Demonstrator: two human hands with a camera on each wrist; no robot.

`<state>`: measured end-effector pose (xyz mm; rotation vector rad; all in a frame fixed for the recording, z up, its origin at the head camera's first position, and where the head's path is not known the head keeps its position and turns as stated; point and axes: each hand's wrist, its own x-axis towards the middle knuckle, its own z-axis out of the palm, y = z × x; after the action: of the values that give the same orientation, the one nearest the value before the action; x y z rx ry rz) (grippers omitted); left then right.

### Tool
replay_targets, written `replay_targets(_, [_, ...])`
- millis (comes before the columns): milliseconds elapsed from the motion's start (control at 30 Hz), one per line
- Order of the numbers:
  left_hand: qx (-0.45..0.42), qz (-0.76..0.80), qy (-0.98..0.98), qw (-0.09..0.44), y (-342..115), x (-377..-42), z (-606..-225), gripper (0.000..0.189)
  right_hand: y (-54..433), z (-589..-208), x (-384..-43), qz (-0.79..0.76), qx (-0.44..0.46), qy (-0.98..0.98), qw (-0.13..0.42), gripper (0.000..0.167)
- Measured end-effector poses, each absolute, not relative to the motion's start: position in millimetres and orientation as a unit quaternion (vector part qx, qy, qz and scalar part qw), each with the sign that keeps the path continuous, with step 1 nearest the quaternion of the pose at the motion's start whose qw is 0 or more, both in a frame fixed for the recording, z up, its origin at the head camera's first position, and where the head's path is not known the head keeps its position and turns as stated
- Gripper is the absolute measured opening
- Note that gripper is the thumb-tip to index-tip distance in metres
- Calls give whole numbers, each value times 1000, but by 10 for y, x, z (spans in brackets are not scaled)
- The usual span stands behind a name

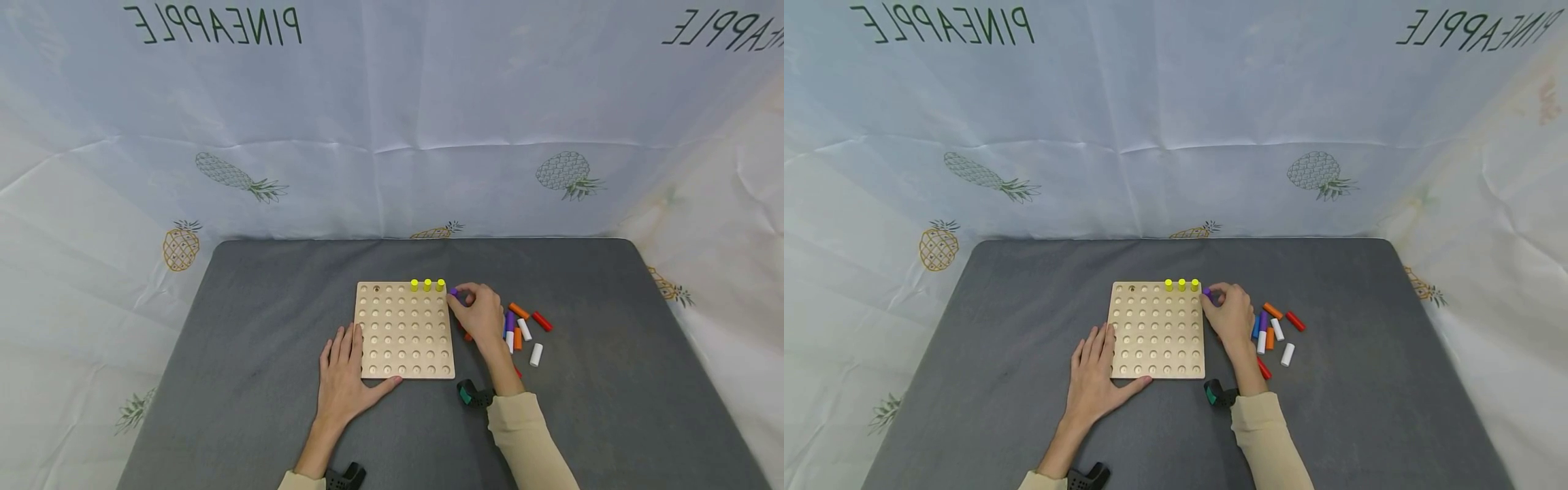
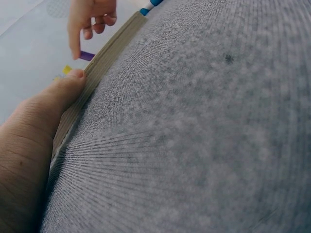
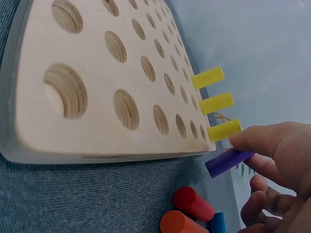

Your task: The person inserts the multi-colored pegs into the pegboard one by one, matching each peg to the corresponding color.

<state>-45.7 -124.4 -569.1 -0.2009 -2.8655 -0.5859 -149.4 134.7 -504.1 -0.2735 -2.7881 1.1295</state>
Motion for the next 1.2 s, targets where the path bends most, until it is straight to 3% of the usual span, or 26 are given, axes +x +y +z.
replay_targets(500, [-70,-193,-972,113,-1252,-450,-5712,126,1276,-4996,-1485,405,-60,-907,99,25])
replay_targets(1200, [-69,-191,-973,111,-1251,-462,-5714,126,1138,-5010,-1507,489,20,-869,78,23])
